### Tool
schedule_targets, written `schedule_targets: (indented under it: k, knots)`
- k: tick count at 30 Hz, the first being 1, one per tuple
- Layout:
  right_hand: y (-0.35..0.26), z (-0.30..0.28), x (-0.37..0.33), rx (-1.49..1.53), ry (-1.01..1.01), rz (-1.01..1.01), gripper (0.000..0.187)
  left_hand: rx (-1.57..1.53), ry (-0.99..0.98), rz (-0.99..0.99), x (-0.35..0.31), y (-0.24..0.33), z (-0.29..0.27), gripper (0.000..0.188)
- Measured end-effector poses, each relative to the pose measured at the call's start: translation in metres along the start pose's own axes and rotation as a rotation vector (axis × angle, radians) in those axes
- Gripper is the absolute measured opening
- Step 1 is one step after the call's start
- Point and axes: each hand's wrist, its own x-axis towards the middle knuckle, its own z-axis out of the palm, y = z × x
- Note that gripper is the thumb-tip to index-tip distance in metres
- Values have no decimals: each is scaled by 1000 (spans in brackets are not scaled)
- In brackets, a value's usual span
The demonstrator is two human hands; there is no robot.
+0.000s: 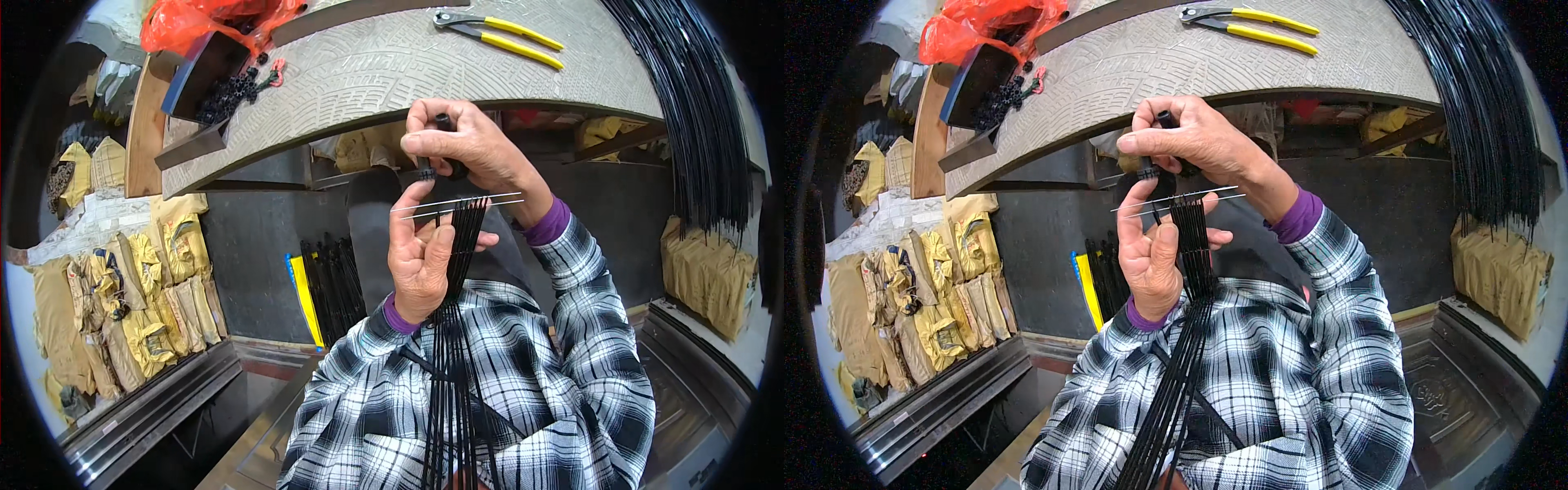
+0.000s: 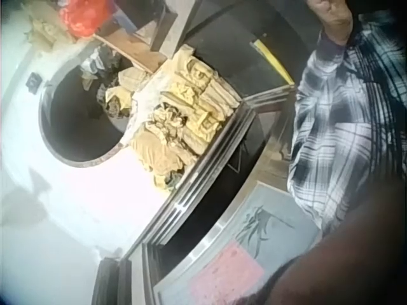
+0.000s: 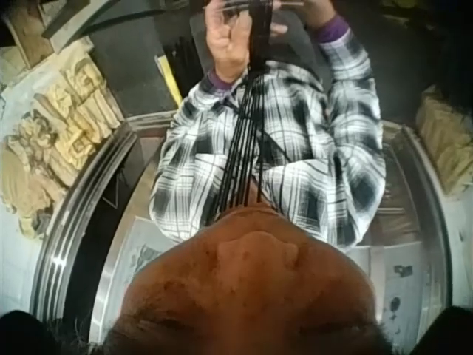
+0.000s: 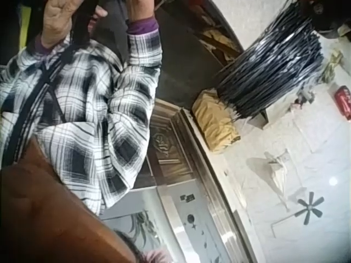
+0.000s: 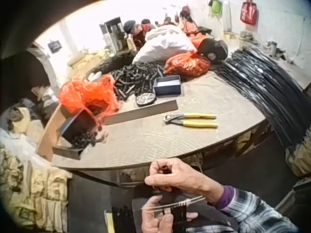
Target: Inserting bundles of black wires into a circular plastic connector and securing them using a hammer and pliers.
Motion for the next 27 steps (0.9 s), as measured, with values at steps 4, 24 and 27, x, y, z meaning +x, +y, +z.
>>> schedule_targets:
  k: [4, 24, 27]
  knots:
    - [2, -2, -1, -3, 10, -16, 24, -21, 16, -18, 1, -2, 2, 45]
    - [-1, 3, -8, -244, 1, -153, 28, -58, 31, -66, 8, -2, -1, 28]
    - [-2, 3, -9, -264, -26, -178, 29, -54, 31, -55, 7, -2, 0, 27]
